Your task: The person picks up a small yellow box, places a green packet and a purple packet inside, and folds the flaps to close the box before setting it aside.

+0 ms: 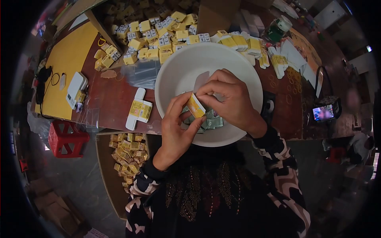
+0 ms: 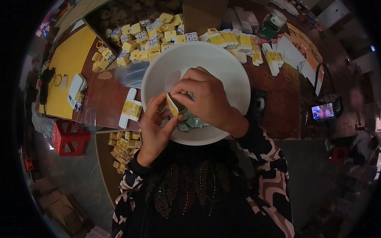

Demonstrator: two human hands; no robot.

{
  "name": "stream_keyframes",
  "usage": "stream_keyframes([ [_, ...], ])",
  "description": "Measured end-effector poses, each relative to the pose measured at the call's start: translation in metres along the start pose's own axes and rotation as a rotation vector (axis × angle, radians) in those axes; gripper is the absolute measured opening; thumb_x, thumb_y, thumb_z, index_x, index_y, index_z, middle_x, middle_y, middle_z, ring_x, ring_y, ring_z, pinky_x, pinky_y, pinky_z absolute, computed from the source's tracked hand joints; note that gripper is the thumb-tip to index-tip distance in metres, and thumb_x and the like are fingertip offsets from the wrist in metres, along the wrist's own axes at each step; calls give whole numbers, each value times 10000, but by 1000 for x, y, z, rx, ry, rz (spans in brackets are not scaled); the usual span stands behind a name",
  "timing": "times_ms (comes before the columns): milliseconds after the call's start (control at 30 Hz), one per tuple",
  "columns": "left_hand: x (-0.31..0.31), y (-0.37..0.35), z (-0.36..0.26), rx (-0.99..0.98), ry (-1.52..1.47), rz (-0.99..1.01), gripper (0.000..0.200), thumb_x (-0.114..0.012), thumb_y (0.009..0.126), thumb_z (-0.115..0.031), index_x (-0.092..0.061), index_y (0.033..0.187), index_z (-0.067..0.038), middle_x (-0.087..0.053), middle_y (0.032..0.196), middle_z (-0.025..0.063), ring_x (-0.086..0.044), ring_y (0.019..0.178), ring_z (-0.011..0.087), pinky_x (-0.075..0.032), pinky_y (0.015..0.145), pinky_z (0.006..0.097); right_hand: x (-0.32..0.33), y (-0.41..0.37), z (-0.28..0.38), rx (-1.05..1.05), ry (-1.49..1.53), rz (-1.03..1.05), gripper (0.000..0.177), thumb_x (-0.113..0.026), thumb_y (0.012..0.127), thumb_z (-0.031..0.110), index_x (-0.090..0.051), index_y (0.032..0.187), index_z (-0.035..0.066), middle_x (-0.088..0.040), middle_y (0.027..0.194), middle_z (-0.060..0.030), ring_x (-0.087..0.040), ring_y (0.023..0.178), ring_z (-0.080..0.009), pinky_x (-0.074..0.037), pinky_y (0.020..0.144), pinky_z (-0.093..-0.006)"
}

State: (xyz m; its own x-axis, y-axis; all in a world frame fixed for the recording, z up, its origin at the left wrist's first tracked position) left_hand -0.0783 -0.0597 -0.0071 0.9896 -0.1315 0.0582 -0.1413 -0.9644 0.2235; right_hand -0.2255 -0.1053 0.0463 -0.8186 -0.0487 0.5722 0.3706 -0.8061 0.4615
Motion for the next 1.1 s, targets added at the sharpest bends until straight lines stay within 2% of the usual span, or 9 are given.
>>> stream_keyframes([
  [100,-1,-1,1,1,-74,-21,619,-728,835,65,-479,1395,-20,-518,1302,106,-551,1256,221,-549,982,327,0,-3,4,86,-89,-34,158,-779,770,-1,-744,911,60,-614,870,-18,-557,733,-123,-451,623,-281],
  [200,2,0,-2,8,-216,-44,631,-710,849,77,-461,1420,-26,-510,1300,100,-535,1281,228,-544,994,333,13,0,1,-3,-18,132,206,-756,817,57,-754,1023,46,-605,940,-41,-574,787,-132,-480,691,-290],
  [367,4,-2,-5,-17,-361,39,594,-681,874,83,-471,1419,-26,-461,1361,109,-529,1286,245,-539,1009,345,12,-12,-13,61,509,151,550,-736,893,348,-635,1284,-26,-593,1169,-130,-580,1075,-199,-470,918,-318],
  [533,-6,-1,-18,-41,-324,202,458,-647,900,82,-570,1342,-12,-419,1407,122,-543,1261,242,-558,996,344,-10,-35,-19,-78,620,136,491,-786,851,291,-672,1251,30,-640,1250,-129,-622,1135,-267,-489,962,-379],
  [633,-4,-3,-16,-50,-375,229,401,-635,902,96,-601,1292,7,-411,1427,137,-542,1261,238,-572,975,344,-8,-34,-19,55,516,144,504,-735,881,309,-653,1255,-18,-605,1276,-198,-596,1197,-318,-450,1022,-386],
  [700,-2,-2,-11,-78,-396,241,399,-635,901,100,-594,1288,11,-407,1435,146,-544,1260,240,-571,968,340,-4,-31,-9,284,294,94,430,-706,898,247,-663,1232,-22,-633,1253,-225,-595,1218,-355,-453,1038,-417],
  [800,-3,-2,-13,-90,-456,190,443,-634,898,110,-545,1320,8,-411,1438,158,-548,1257,244,-567,954,329,-6,-30,-1,266,283,38,389,-666,936,257,-674,1215,-15,-656,1234,-225,-568,1260,-381,-445,1057,-455],
  [900,-1,-1,-14,-31,-544,118,556,-633,894,120,-444,1399,-14,-428,1432,168,-546,1262,251,-561,948,319,-6,-32,2,110,408,-83,344,-728,877,163,-699,1188,18,-684,1227,-137,-572,1260,-358,-485,1018,-422],
  [1100,3,1,-17,44,-556,100,670,-640,883,127,-342,1464,-24,-460,1428,191,-529,1289,268,-562,936,313,-6,-28,7,208,349,11,340,-763,852,146,-713,1168,31,-703,1201,-119,-579,1249,-309,-489,1006,-392],
])
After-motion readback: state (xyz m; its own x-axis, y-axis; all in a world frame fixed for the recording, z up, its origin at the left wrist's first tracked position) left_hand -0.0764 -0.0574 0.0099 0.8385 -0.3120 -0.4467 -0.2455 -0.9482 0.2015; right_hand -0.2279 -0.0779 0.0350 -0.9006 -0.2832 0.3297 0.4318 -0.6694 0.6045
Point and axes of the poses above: each hand's wrist, its own y-axis towards the middle knuckle, its own x-axis out of the back of the hand, z = x × y, the point moved 6 cm from there along y, towards the middle knuckle
